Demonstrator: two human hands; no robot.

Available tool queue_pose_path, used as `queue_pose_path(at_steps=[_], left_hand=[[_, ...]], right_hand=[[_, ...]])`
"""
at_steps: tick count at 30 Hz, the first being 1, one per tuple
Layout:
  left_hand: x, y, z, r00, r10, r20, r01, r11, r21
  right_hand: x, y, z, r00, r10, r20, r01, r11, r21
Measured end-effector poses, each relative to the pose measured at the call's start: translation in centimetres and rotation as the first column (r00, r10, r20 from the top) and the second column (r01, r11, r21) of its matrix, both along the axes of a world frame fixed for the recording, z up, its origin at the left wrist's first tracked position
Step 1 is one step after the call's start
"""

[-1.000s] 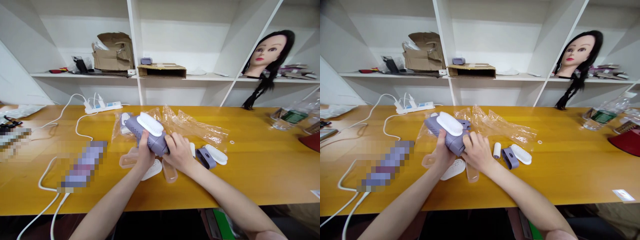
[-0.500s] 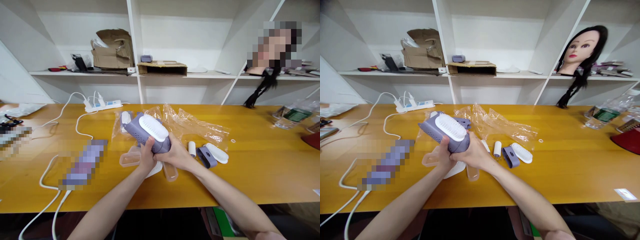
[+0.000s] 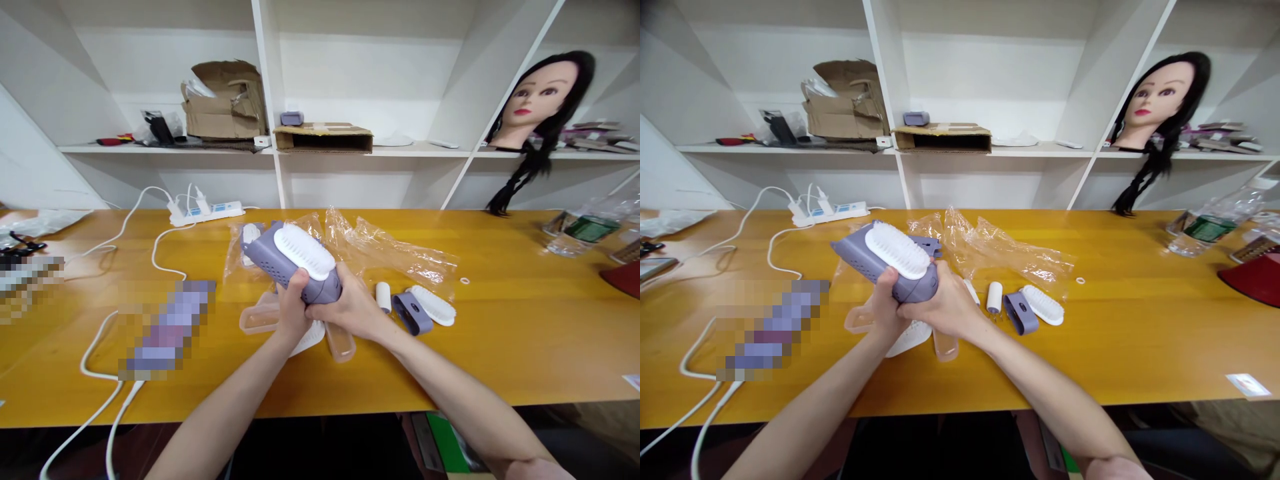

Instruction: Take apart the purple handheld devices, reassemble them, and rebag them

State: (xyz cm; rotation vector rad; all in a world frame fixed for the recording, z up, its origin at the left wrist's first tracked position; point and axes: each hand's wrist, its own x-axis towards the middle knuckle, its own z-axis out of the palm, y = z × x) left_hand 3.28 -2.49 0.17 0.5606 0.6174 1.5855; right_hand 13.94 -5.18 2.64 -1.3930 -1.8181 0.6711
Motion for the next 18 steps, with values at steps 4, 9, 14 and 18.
queue_pose_path(at_steps=[4,9,14,18], left_hand=[[-1.1,1.6,1.5,0.990,0.089,0.109,-0.086,0.996,-0.034],[-1.7,2.9,1.6,0.978,0.125,0.167,-0.100,0.984,-0.150],[-2.3,3.4,1.1,0.965,0.186,0.185,-0.150,0.970,-0.192],[-3.5,4.1,1.0,0.950,0.243,0.198,-0.232,0.970,-0.078]], right_hand=[[-0.1,-0.5,-0.6,0.985,0.105,0.138,-0.111,0.993,0.035],[-1.1,0.3,-1.4,0.995,0.031,0.090,-0.026,0.998,-0.054],[-0.6,1.2,-1.1,0.996,0.054,0.078,-0.044,0.992,-0.120],[1.1,1.9,-0.9,0.991,0.092,0.098,-0.078,0.987,-0.142]])
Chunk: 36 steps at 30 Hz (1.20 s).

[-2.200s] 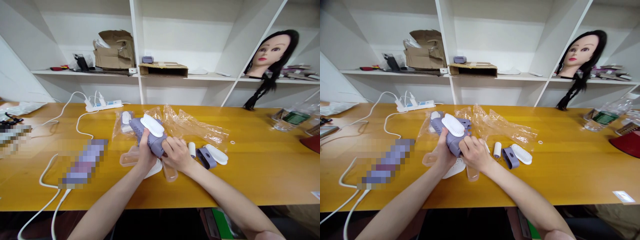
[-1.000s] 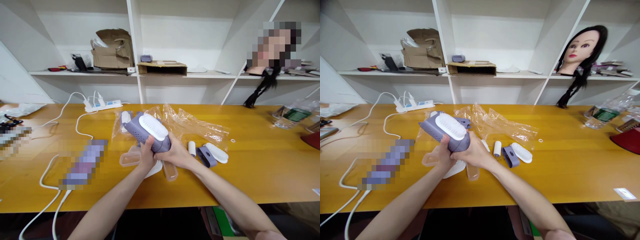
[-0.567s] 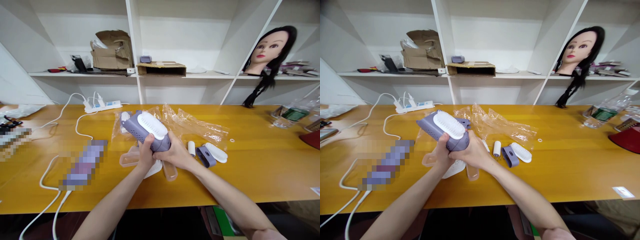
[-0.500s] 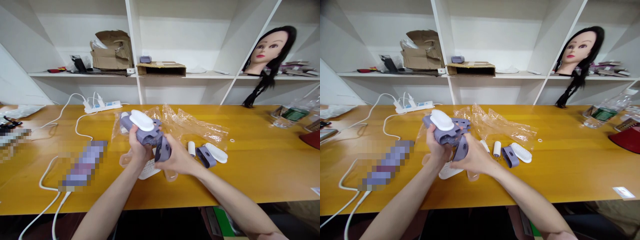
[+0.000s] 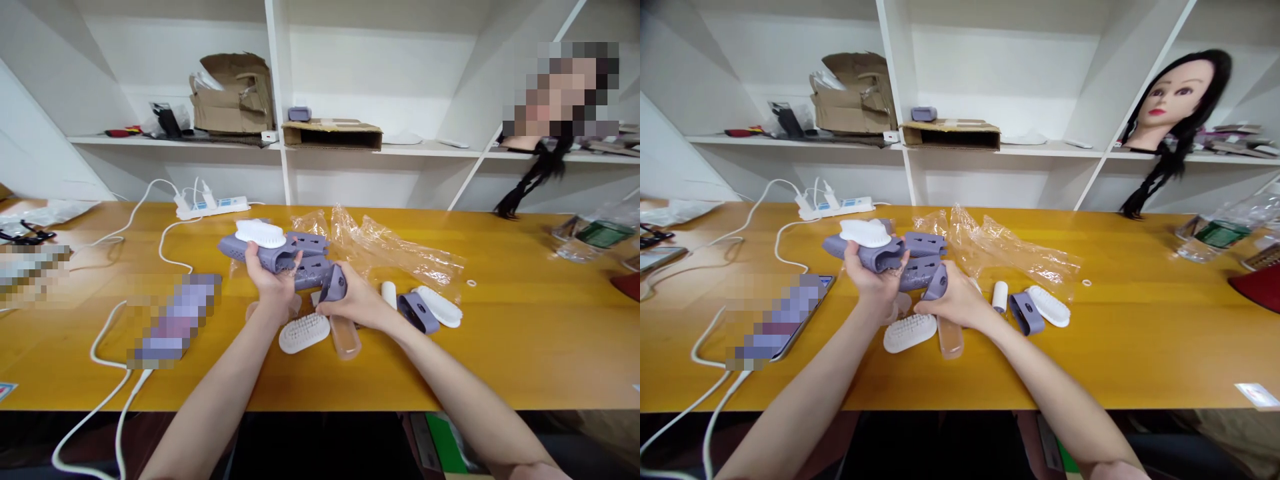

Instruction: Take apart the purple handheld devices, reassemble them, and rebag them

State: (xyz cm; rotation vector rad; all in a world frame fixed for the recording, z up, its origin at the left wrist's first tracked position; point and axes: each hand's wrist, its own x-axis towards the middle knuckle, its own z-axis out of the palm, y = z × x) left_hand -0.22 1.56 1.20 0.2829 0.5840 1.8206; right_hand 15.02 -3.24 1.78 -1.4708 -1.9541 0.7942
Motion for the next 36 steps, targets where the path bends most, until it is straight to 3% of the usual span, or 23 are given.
queue_pose_path(at_steps=[4,8,13,15,17,21,24,28,31,33,36], left_hand=[[-1.5,0.9,0.1,0.994,0.108,0.007,-0.108,0.994,0.014],[-2.5,1.5,0.0,0.980,0.201,0.006,-0.201,0.976,0.079],[-1.5,1.3,-0.8,0.983,0.179,-0.031,-0.177,0.982,0.062],[-0.8,0.9,-1.3,0.988,0.145,-0.058,-0.143,0.989,0.046],[-0.1,0.4,-1.6,0.992,0.088,-0.095,-0.083,0.995,0.051],[0.5,-0.9,-1.7,0.976,-0.140,-0.166,0.158,0.982,0.100],[0.6,-1.5,-1.6,0.933,-0.313,-0.178,0.335,0.936,0.110],[0.7,-1.6,-1.9,0.904,-0.393,-0.168,0.398,0.917,-0.004],[0.8,-1.7,-2.1,0.839,-0.500,-0.214,0.501,0.864,-0.052],[0.9,-1.9,-2.1,0.796,-0.555,-0.243,0.557,0.828,-0.065],[1.2,-2.2,-2.0,0.778,-0.570,-0.263,0.569,0.817,-0.090]], right_hand=[[2.6,1.1,0.6,0.999,0.016,0.036,-0.014,0.999,-0.048],[6.2,2.2,1.8,0.989,-0.142,0.030,0.142,0.990,-0.008],[10.2,4.0,1.5,0.970,-0.239,-0.030,0.240,0.971,0.000],[11.0,4.8,0.8,0.955,-0.298,0.003,0.298,0.954,0.018],[11.4,5.5,0.1,0.927,-0.346,0.145,0.344,0.938,0.042],[11.4,6.2,-0.8,0.846,-0.359,0.394,0.374,0.926,0.041],[11.3,6.3,-1.3,0.821,-0.365,0.438,0.390,0.920,0.036],[11.1,6.4,-1.8,0.790,-0.367,0.491,0.402,0.915,0.037],[11.0,6.3,-1.8,0.780,-0.353,0.518,0.398,0.917,0.026],[10.9,6.1,-1.6,0.771,-0.355,0.528,0.398,0.917,0.034],[10.5,5.4,-0.8,0.753,-0.398,0.524,0.406,0.908,0.106]])
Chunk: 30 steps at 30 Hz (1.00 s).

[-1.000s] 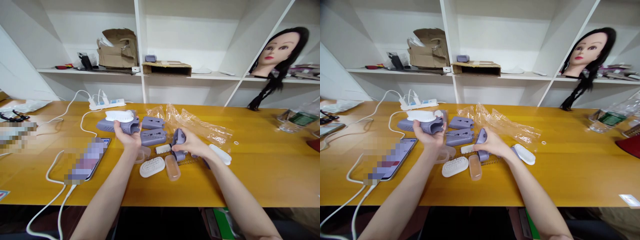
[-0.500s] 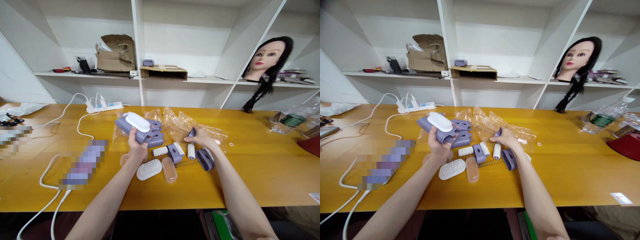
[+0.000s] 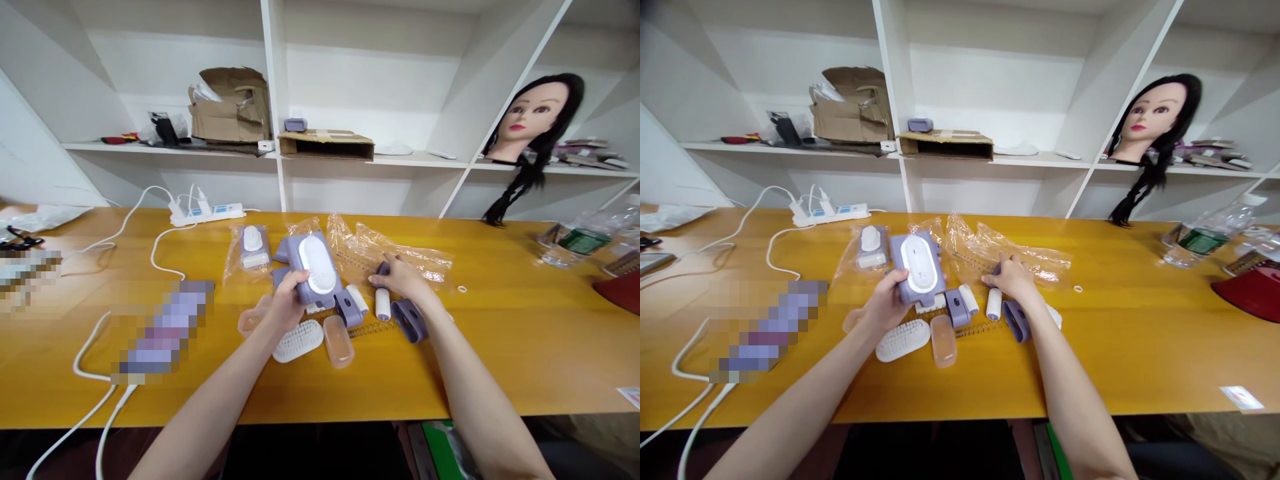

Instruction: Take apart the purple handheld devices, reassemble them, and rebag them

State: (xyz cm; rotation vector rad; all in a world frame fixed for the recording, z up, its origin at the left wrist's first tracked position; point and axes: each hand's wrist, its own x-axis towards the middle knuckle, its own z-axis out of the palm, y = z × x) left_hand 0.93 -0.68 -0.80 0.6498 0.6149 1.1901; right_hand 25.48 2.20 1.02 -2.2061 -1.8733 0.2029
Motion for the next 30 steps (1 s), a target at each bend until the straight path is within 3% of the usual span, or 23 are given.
queue_pose_path(at_steps=[2,3,4,6,7,8,10,13,16,20,27,30], left_hand=[[0.2,-0.2,0.2,1.000,0.010,-0.003,-0.010,1.000,-0.019],[0.3,-0.3,0.3,1.000,0.019,0.001,-0.019,0.999,-0.032],[0.4,-0.4,0.4,1.000,0.028,0.005,-0.028,0.998,-0.048],[0.6,-0.5,0.6,0.999,0.047,0.015,-0.046,0.997,-0.068],[0.6,-0.6,0.7,0.998,0.053,0.019,-0.052,0.996,-0.068],[0.6,-0.7,0.7,0.998,0.057,0.022,-0.056,0.996,-0.063],[0.6,-0.8,0.9,0.998,0.055,0.024,-0.054,0.997,-0.048],[0.7,-0.9,1.1,0.999,0.034,0.012,-0.034,0.998,-0.046],[0.8,-1.0,1.0,1.000,-0.006,0.011,0.006,1.000,-0.024],[0.9,-1.0,0.8,0.998,-0.053,-0.020,0.053,0.999,-0.012],[1.1,-1.1,0.9,0.958,-0.269,-0.100,0.261,0.961,-0.091],[1.2,-1.1,0.8,0.956,-0.280,-0.084,0.270,0.957,-0.109]], right_hand=[[-0.7,-0.8,0.7,0.995,0.094,-0.046,-0.085,0.984,0.158],[-1.2,-1.4,0.9,0.972,0.214,-0.099,-0.183,0.948,0.261],[-1.8,-1.9,1.1,0.911,0.376,-0.172,-0.300,0.888,0.348],[-3.3,-3.1,1.2,0.674,0.657,-0.338,-0.542,0.750,0.378],[-4.1,-3.6,1.1,0.579,0.714,-0.394,-0.613,0.699,0.367],[-4.9,-4.1,0.9,0.537,0.734,-0.417,-0.642,0.676,0.362],[-6.2,-4.6,0.3,0.553,0.723,-0.415,-0.606,0.690,0.396],[-7.4,-4.8,-0.1,0.650,0.644,-0.403,-0.445,0.753,0.485],[-7.4,-4.8,0.2,0.687,0.556,-0.468,-0.355,0.818,0.452],[-7.3,-5.0,1.1,0.660,0.472,-0.585,-0.294,0.878,0.377],[-7.4,-5.2,1.6,0.563,0.357,-0.745,-0.161,0.932,0.325],[-7.4,-4.9,1.2,0.606,0.345,-0.717,-0.136,0.933,0.333]])
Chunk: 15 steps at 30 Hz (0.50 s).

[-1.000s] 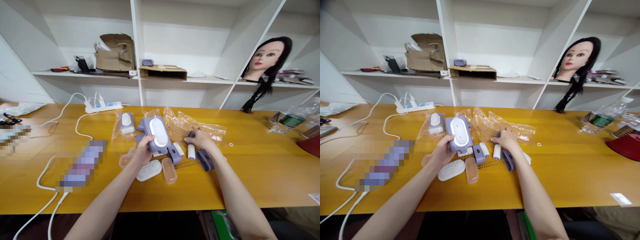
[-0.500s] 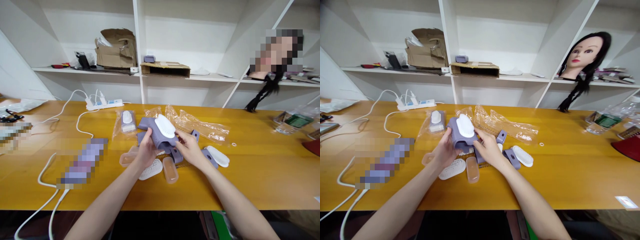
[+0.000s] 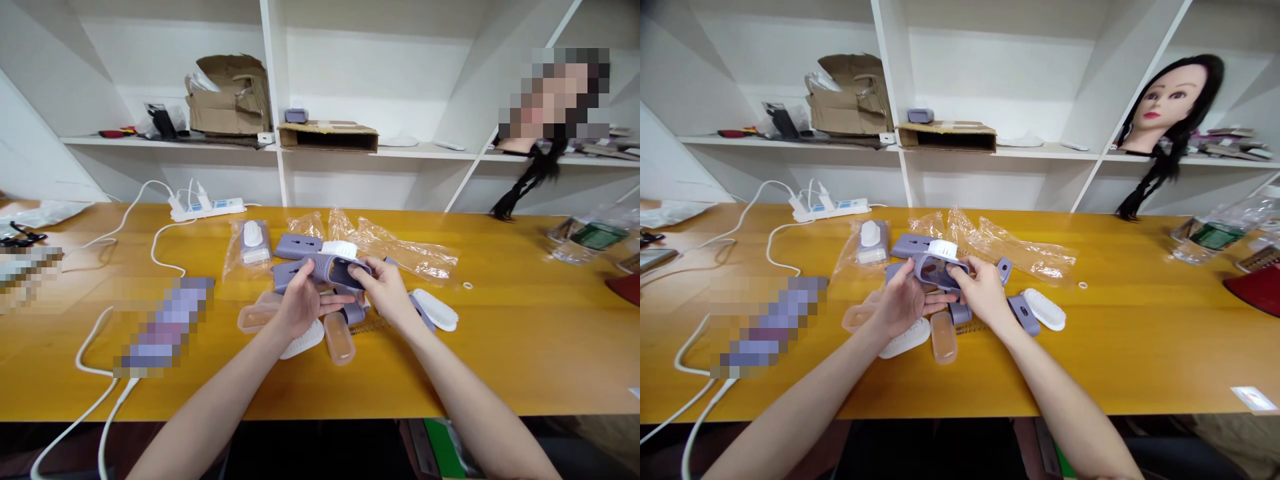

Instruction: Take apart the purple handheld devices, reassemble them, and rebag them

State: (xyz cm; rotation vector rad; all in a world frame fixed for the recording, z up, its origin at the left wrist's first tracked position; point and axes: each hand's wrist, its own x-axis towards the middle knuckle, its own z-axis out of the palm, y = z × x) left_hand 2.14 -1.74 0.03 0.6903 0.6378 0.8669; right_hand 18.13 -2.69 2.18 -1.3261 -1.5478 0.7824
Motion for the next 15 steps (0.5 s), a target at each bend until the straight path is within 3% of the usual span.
queue_pose_path(at_steps=[3,6,9,11,13,15], left_hand=[[0.0,0.0,-0.3,1.000,0.004,0.020,-0.004,1.000,-0.004],[-0.1,0.1,-0.4,0.997,0.044,0.062,-0.044,0.999,0.003],[-0.1,0.2,-0.3,0.975,0.193,0.107,-0.202,0.976,0.077],[-0.1,0.3,-0.3,0.922,0.360,0.145,-0.382,0.907,0.175],[0.1,0.3,-0.5,0.840,0.510,0.183,-0.542,0.797,0.268],[0.2,0.2,-0.8,0.788,0.585,0.194,-0.613,0.711,0.344]], right_hand=[[0.0,0.3,-0.5,0.999,-0.013,0.046,0.009,0.996,0.084],[0.2,0.7,-0.7,0.996,0.073,0.051,-0.078,0.993,0.091],[0.8,0.9,-0.7,0.988,0.155,0.014,-0.156,0.985,0.069],[1.3,1.1,-0.5,0.979,0.189,-0.079,-0.187,0.982,0.030],[1.8,1.2,-0.4,0.948,0.243,-0.204,-0.254,0.967,-0.031],[1.9,1.3,-0.4,0.907,0.303,-0.294,-0.336,0.940,-0.067]])
